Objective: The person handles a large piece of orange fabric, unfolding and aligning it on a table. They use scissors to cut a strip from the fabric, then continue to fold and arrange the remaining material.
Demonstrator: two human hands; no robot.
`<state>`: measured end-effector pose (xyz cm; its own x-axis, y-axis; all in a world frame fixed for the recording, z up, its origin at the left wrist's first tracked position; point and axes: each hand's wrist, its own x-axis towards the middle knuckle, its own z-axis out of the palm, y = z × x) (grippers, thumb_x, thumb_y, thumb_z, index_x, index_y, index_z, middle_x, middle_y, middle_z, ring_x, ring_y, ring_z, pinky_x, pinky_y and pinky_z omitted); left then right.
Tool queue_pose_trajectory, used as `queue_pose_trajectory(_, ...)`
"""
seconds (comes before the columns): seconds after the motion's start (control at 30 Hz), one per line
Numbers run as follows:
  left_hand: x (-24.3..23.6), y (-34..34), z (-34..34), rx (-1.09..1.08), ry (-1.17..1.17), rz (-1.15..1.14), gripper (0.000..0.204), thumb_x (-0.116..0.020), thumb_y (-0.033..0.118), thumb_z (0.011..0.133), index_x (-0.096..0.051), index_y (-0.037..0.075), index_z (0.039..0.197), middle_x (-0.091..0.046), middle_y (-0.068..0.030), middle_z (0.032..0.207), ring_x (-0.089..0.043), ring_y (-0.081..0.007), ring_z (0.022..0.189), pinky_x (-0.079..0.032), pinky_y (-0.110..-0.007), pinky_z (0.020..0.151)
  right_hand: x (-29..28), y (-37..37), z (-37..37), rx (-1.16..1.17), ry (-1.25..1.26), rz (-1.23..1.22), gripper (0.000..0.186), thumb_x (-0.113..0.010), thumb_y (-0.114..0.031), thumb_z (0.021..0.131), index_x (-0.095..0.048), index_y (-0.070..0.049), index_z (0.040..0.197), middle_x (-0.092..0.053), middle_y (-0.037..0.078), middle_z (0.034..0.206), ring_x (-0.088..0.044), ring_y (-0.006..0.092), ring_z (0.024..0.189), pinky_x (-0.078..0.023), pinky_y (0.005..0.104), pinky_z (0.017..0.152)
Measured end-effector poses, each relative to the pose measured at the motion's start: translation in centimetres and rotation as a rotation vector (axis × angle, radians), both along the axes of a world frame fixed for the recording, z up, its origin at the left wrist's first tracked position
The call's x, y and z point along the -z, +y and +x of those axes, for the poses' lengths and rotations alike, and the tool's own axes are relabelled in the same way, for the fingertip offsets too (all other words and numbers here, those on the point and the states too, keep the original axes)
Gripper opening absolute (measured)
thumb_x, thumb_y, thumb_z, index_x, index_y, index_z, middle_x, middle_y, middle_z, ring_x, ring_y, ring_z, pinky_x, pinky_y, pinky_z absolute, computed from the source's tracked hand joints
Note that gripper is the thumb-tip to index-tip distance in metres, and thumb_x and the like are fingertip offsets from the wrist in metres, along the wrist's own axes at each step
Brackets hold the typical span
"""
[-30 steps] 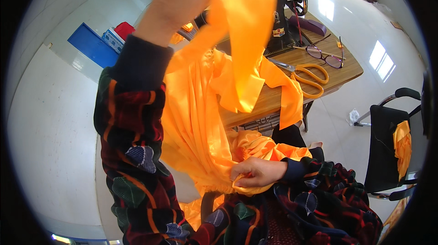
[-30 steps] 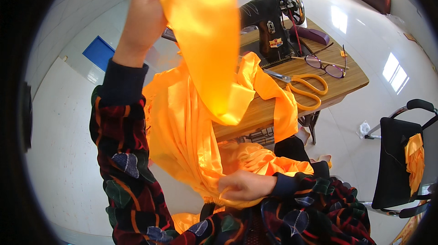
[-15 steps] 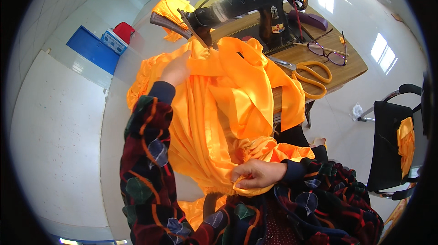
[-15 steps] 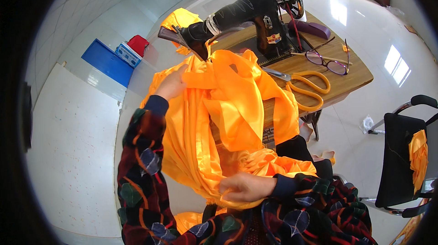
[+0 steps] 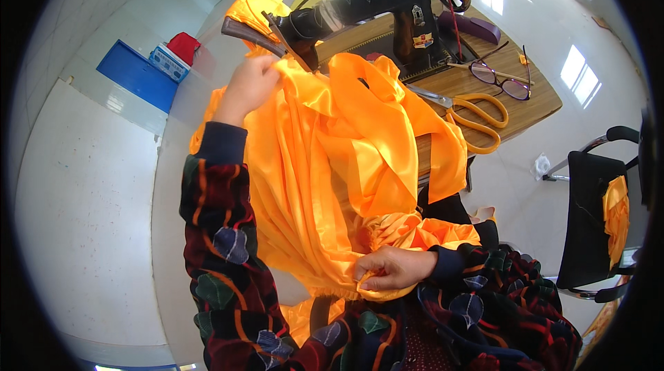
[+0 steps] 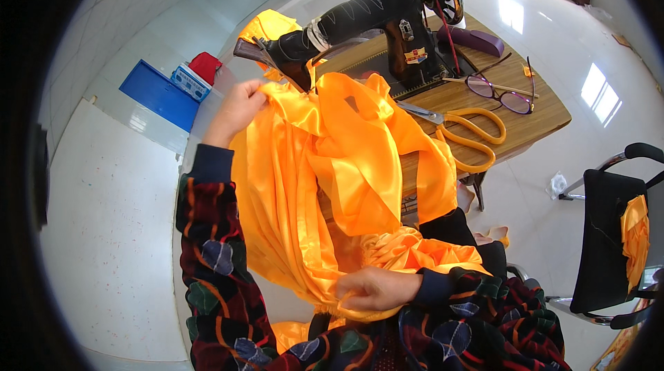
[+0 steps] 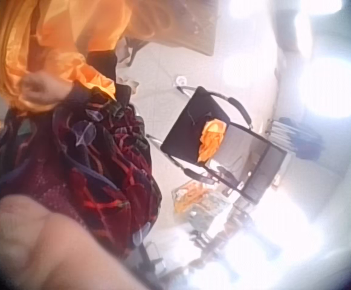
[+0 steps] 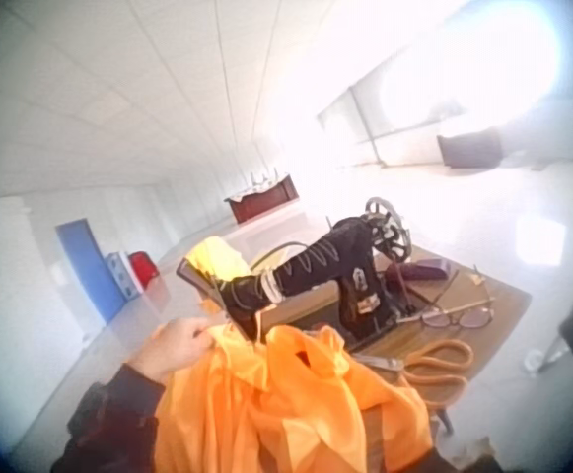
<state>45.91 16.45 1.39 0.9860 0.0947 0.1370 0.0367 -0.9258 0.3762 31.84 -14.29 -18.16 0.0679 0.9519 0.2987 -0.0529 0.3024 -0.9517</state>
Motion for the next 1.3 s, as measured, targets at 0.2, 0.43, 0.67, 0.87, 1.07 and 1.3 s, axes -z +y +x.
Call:
queue_pose_trajectory(0.2, -2.2, -9.2, -0.8, 0.612, -0.017, -1.032, 0.023, -0.047, 0.015, 0.098, -0.059, 0.003, 0.114, -0.065, -0.003, 0.108, -0.062, -0.0101, 0.093, -0.051, -0.027, 0.083, -0.1, 0.0, 0.2, -0.018, 0.012, -0.013, 0.017, -0.059, -0.017, 0.093, -0.057, -0.002, 0.101, -0.059, 0.011, 0.085, -0.056, 0.0206, 0.076, -0.045, 0.0317, 0.069)
queue_pose_trajectory(0.43, 4.1, -7.6, 1.8, 0.028, 0.197, -0.68, 0.026, -0.052, 0.017, 0.095, -0.057, 0.006, 0.118, -0.064, -0.0024, 0.102, -0.062, -0.0121, 0.09, -0.048, -0.025, 0.079, 0.3, 0.2, 0.1, -0.023, 0.052, -0.008, 0.016, -0.06, -0.017, 0.092, -0.057, -0.002, 0.099, -0.057, 0.009, 0.083, -0.053, 0.0177, 0.076, -0.044, 0.0308, 0.068)
queue_pose_trajectory(0.67, 8.0, 1.7, 4.0, -0.227, 0.098, 0.064, 0.052, -0.064, 0.034, 0.086, -0.05, 0.001, 0.124, -0.063, -0.0153, 0.109, -0.062, -0.0265, 0.096, -0.049, -0.035, 0.081, 0.8, 0.6, 0.0, -0.015, 0.065, -0.009, 0.016, -0.06, -0.018, 0.092, -0.057, -0.003, 0.099, -0.055, 0.01, 0.08, -0.051, 0.0195, 0.073, -0.044, 0.0317, 0.067)
queue_pose_trajectory(0.87, 14.0, 3.8, 6.4, -0.458, -0.078, 0.33, 0.037, -0.058, 0.034, 0.086, -0.061, 0.0, 0.102, -0.066, -0.0227, 0.099, -0.063, -0.0389, 0.096, -0.05, -0.046, 0.085, 0.2, 0.7, 0.0, -0.043, 0.039, -0.069, 0.017, -0.06, -0.018, 0.092, -0.056, -0.003, 0.099, -0.056, 0.013, 0.081, -0.053, 0.0249, 0.073, -0.045, 0.0334, 0.067)
queue_pose_trajectory(1.07, 14.4, 14.6, 4.3, -0.508, -0.21, 0.196, 0.03, -0.051, 0.022, 0.082, -0.062, -0.003, 0.095, -0.063, -0.0297, 0.097, -0.061, -0.0433, 0.096, -0.049, -0.048, 0.083, -1.4, 2.0, 0.4, 0.122, -0.055, -0.08, 0.017, -0.06, -0.017, 0.09, -0.056, -0.003, 0.099, -0.059, 0.014, 0.084, -0.058, 0.0277, 0.076, -0.046, 0.0345, 0.068)
queue_pose_trajectory(1.3, 18.1, 31.4, -10.0, -0.8, -0.375, 0.131, 0.038, -0.051, 0.023, 0.079, -0.062, -0.007, 0.099, -0.062, -0.0329, 0.098, -0.06, -0.0464, 0.095, -0.048, -0.047, 0.084, -2.4, 5.9, -0.1, 0.184, -0.13, -0.139, 0.015, -0.06, -0.016, 0.087, -0.058, -0.004, 0.095, -0.059, 0.013, 0.08, -0.059, 0.0259, 0.069, -0.046, 0.0348, 0.063)
